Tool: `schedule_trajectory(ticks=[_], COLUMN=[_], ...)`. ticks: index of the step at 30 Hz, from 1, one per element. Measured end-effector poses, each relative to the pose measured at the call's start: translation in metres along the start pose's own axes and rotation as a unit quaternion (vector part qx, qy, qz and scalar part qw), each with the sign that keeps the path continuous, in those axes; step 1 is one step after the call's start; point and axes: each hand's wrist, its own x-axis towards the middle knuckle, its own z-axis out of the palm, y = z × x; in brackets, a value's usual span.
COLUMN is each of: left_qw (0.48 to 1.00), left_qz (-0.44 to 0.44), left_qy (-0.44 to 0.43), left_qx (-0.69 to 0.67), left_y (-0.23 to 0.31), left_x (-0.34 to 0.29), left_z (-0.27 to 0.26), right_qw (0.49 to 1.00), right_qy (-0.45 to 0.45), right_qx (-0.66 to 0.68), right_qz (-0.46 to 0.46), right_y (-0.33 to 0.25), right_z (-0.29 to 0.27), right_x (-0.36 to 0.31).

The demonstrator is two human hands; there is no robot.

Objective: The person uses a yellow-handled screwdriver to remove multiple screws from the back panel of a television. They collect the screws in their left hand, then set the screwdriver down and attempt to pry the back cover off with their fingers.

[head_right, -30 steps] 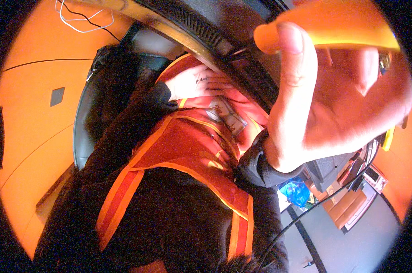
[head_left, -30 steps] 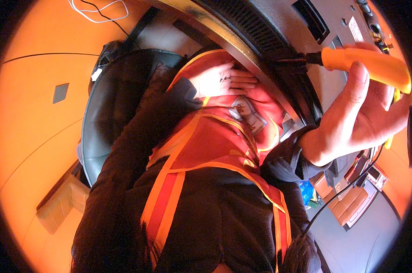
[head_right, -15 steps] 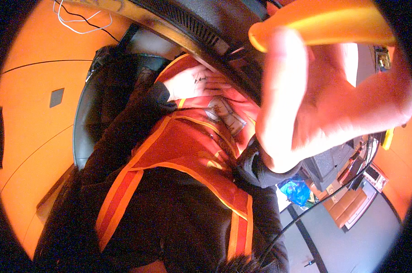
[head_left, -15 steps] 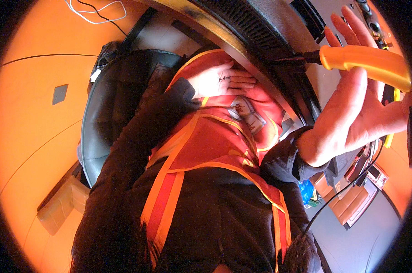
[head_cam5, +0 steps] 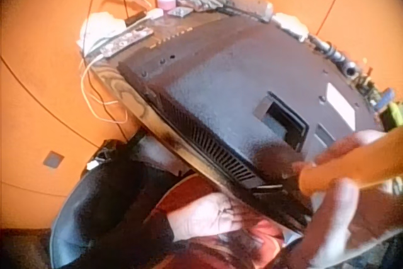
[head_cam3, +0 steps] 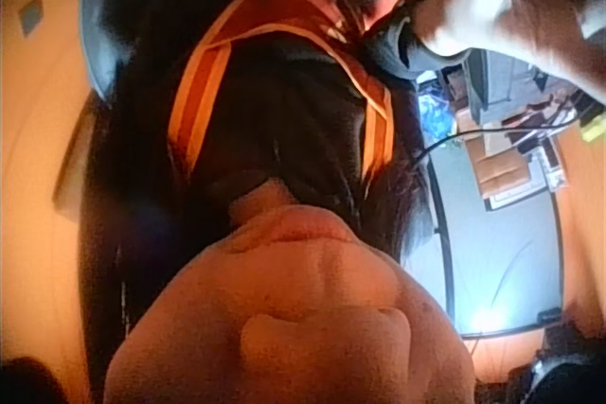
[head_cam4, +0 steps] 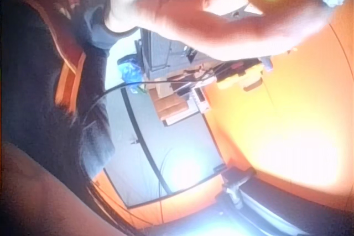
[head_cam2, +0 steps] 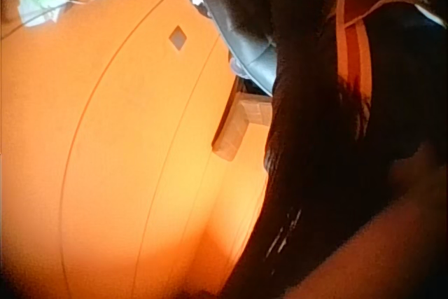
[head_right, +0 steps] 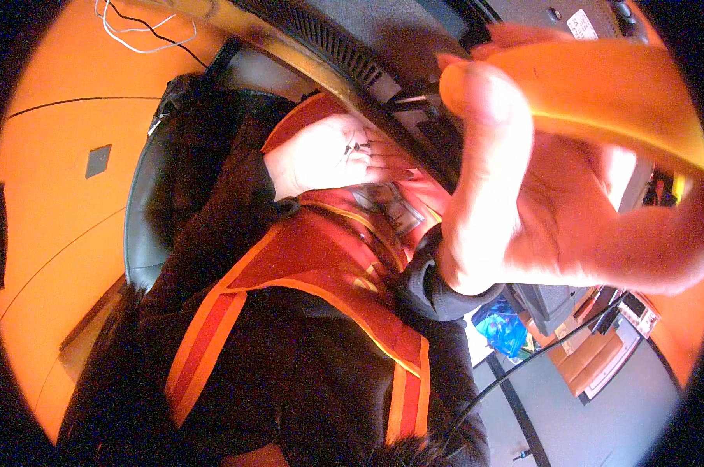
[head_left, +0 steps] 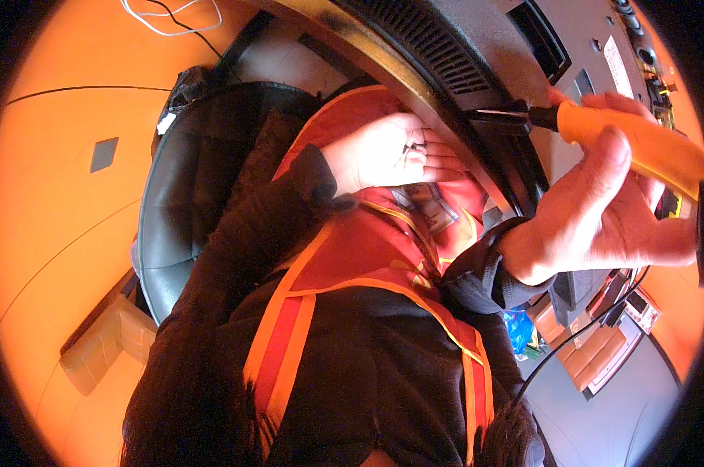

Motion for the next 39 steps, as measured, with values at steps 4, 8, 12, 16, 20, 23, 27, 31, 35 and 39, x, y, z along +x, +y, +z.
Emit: schedule_trajectory(ticks=[4, 8, 12, 16, 20, 23, 27, 31, 35, 39], left_qw=[0.998, 0.997, 0.991, 0.969, 0.958, 0.957, 0.954, 0.977, 0.975, 0.970], left_qz=[0.014, 0.001, -0.060, -0.088, -0.096, -0.082, -0.075, -0.090, -0.103, -0.111], left_qy=[0.059, 0.046, -0.043, 0.174, 0.188, 0.195, 0.144, 0.142, 0.157, 0.136], left_qx=[0.016, -0.070, -0.112, 0.154, 0.195, 0.198, 0.252, 0.133, 0.116, 0.169], left_y=[0.003, 0.003, -0.012, -0.022, -0.011, -0.008, -0.006, 0.005, 0.010, 0.010], left_x=[0.001, 0.002, -0.007, -0.018, -0.009, -0.003, -0.007, -0.008, -0.004, -0.002], left_z=[-0.011, -0.012, 0.017, 0.068, 0.106, 0.116, 0.114, 0.108, 0.105, 0.106], right_qw=[1.000, 1.000, 0.999, 0.999, 0.995, 0.996, 0.997, 1.000, 0.996, 0.975], right_qy=[-0.002, 0.004, -0.011, 0.008, -0.001, 0.006, 0.026, 0.001, -0.077, -0.146], right_qx=[-0.007, -0.010, -0.042, -0.018, -0.092, -0.085, -0.058, -0.007, -0.013, -0.161], right_qz=[0.003, 0.002, 0.003, -0.031, -0.027, 0.018, 0.051, 0.011, 0.036, -0.037], right_y=[-0.002, -0.003, -0.005, -0.009, -0.015, -0.017, -0.013, -0.008, -0.011, -0.015], right_z=[-0.003, -0.004, -0.008, -0.010, -0.007, -0.009, -0.013, -0.011, -0.016, -0.020], right_x=[-0.001, -0.001, 0.002, 0.003, 0.002, 0.006, 0.011, 0.010, 0.017, 0.021])
